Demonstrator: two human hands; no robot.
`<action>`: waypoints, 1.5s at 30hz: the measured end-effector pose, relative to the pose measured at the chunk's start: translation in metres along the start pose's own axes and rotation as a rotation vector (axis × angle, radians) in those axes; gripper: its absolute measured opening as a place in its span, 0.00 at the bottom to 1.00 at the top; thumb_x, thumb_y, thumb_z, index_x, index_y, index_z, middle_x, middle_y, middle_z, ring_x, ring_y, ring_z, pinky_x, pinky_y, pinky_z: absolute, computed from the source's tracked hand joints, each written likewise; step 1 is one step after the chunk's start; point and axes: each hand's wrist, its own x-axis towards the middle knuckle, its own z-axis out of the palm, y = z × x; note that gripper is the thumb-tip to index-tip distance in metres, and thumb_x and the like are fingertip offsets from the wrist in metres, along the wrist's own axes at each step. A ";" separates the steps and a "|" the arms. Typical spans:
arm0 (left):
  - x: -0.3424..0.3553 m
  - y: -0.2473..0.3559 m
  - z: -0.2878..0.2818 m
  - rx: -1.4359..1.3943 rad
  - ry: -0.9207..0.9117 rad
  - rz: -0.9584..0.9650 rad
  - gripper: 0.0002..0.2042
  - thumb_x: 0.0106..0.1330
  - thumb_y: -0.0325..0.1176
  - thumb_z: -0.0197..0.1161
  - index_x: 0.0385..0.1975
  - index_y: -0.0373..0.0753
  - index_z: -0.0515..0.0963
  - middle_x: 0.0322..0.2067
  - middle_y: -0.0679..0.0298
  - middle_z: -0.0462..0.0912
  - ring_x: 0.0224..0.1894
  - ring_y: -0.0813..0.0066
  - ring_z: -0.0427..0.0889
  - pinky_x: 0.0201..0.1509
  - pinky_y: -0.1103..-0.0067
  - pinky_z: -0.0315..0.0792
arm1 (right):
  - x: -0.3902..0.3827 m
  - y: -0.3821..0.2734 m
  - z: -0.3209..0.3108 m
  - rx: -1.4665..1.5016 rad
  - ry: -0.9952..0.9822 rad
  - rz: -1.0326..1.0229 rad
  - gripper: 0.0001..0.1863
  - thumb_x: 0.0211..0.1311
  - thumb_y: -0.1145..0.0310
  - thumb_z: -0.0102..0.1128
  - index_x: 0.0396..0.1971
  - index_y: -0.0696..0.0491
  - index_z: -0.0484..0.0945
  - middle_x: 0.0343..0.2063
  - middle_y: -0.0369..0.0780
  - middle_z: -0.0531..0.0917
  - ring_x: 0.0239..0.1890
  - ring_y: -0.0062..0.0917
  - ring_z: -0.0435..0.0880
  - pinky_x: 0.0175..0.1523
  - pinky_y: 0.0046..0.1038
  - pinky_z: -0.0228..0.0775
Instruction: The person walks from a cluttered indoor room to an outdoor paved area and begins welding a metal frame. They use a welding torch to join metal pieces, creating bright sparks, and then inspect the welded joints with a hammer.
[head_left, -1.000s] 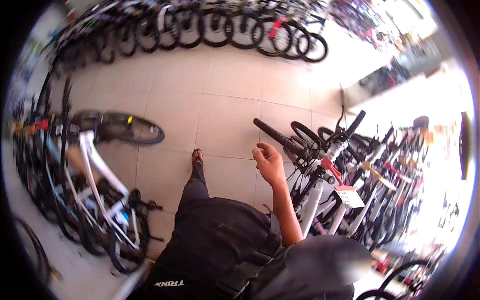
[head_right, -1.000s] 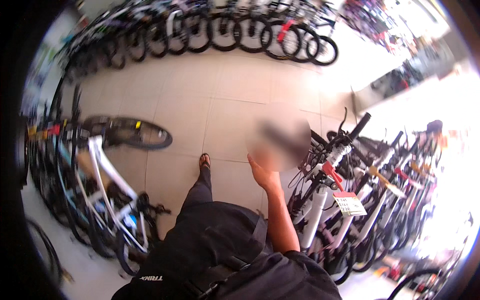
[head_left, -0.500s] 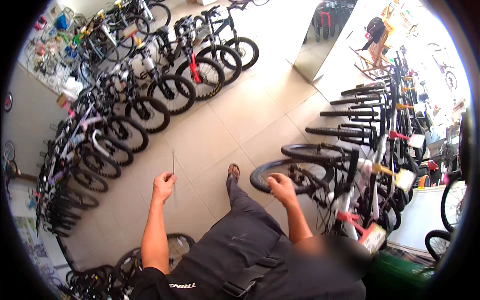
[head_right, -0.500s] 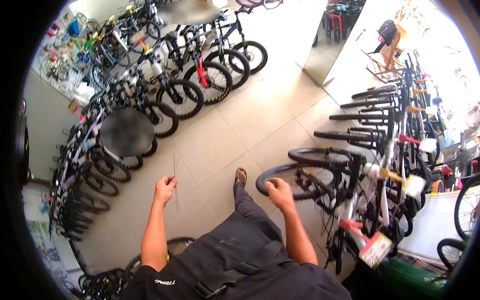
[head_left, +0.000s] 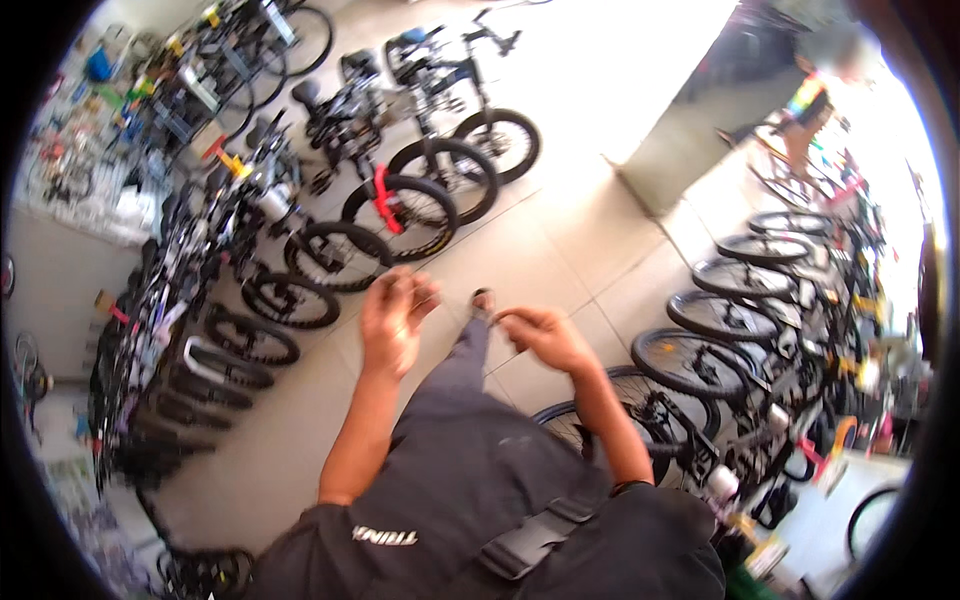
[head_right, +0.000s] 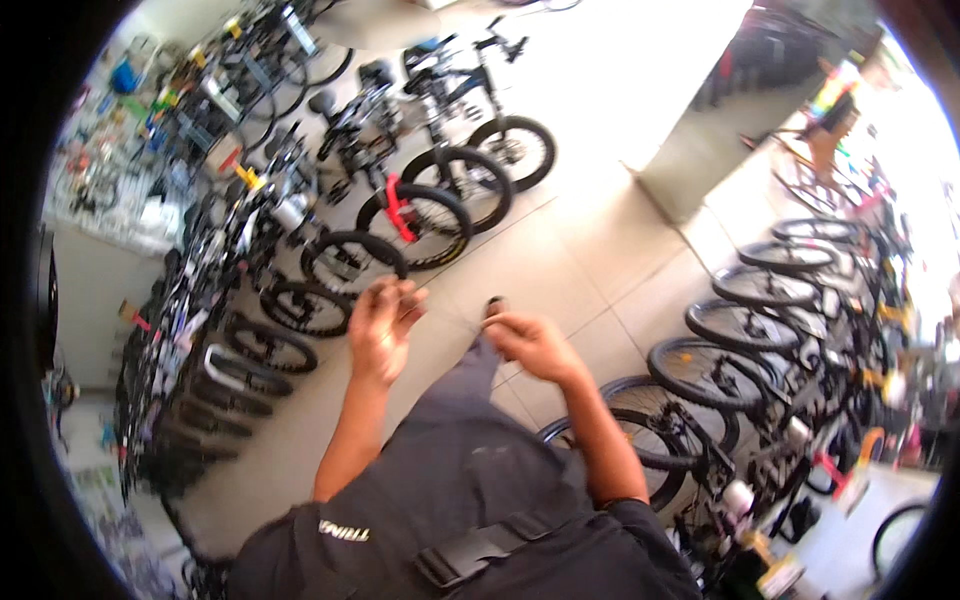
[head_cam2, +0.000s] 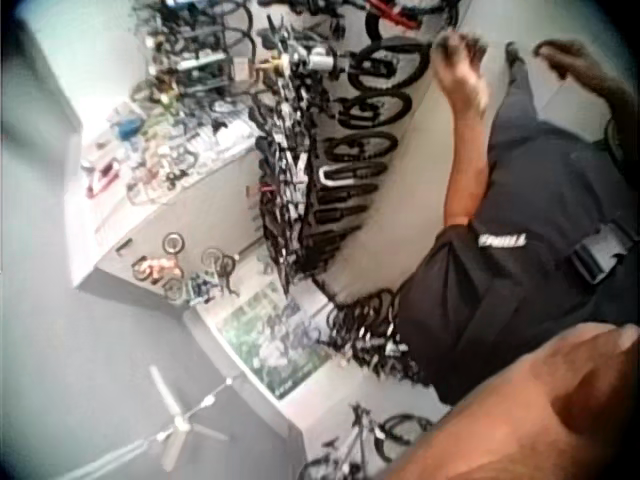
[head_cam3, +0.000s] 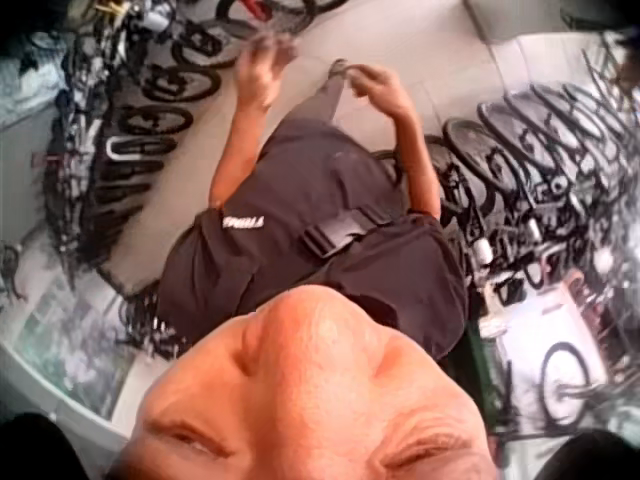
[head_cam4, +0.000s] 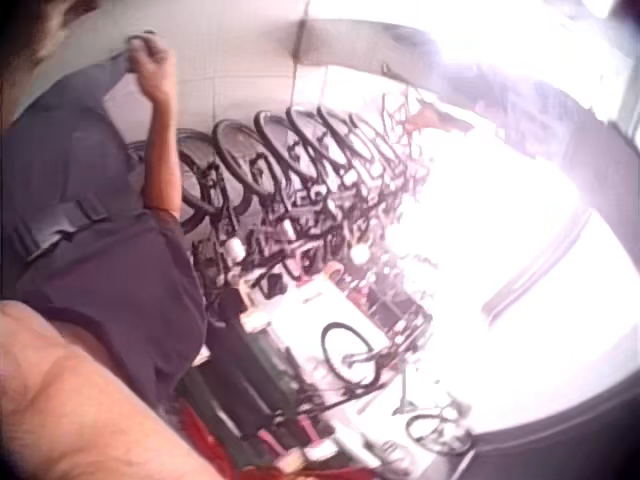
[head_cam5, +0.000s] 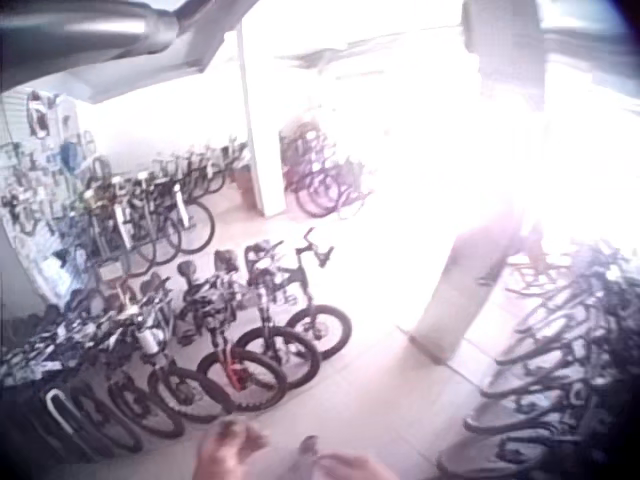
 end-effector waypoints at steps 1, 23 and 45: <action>0.032 -0.002 0.008 0.005 -0.068 -0.029 0.08 0.82 0.33 0.59 0.53 0.40 0.77 0.47 0.60 0.86 0.49 0.64 0.89 0.55 0.69 0.85 | 0.013 -0.016 -0.009 0.011 0.081 0.055 0.15 0.78 0.61 0.63 0.50 0.58 0.87 0.31 0.32 0.84 0.31 0.14 0.80 0.38 0.23 0.77; 0.710 -0.156 0.467 0.066 -0.295 -0.278 0.05 0.79 0.29 0.61 0.49 0.39 0.79 0.43 0.62 0.87 0.38 0.71 0.89 0.37 0.79 0.82 | 0.449 -0.231 -0.596 0.280 0.414 0.043 0.16 0.81 0.60 0.60 0.39 0.59 0.84 0.27 0.32 0.81 0.29 0.14 0.78 0.37 0.23 0.73; 1.378 -0.361 1.027 0.392 -0.904 -0.804 0.10 0.80 0.30 0.61 0.56 0.36 0.79 0.50 0.59 0.87 0.46 0.68 0.89 0.48 0.72 0.84 | 0.852 -0.391 -1.196 0.637 1.077 -0.108 0.15 0.78 0.61 0.63 0.38 0.59 0.85 0.29 0.35 0.83 0.28 0.17 0.79 0.32 0.24 0.75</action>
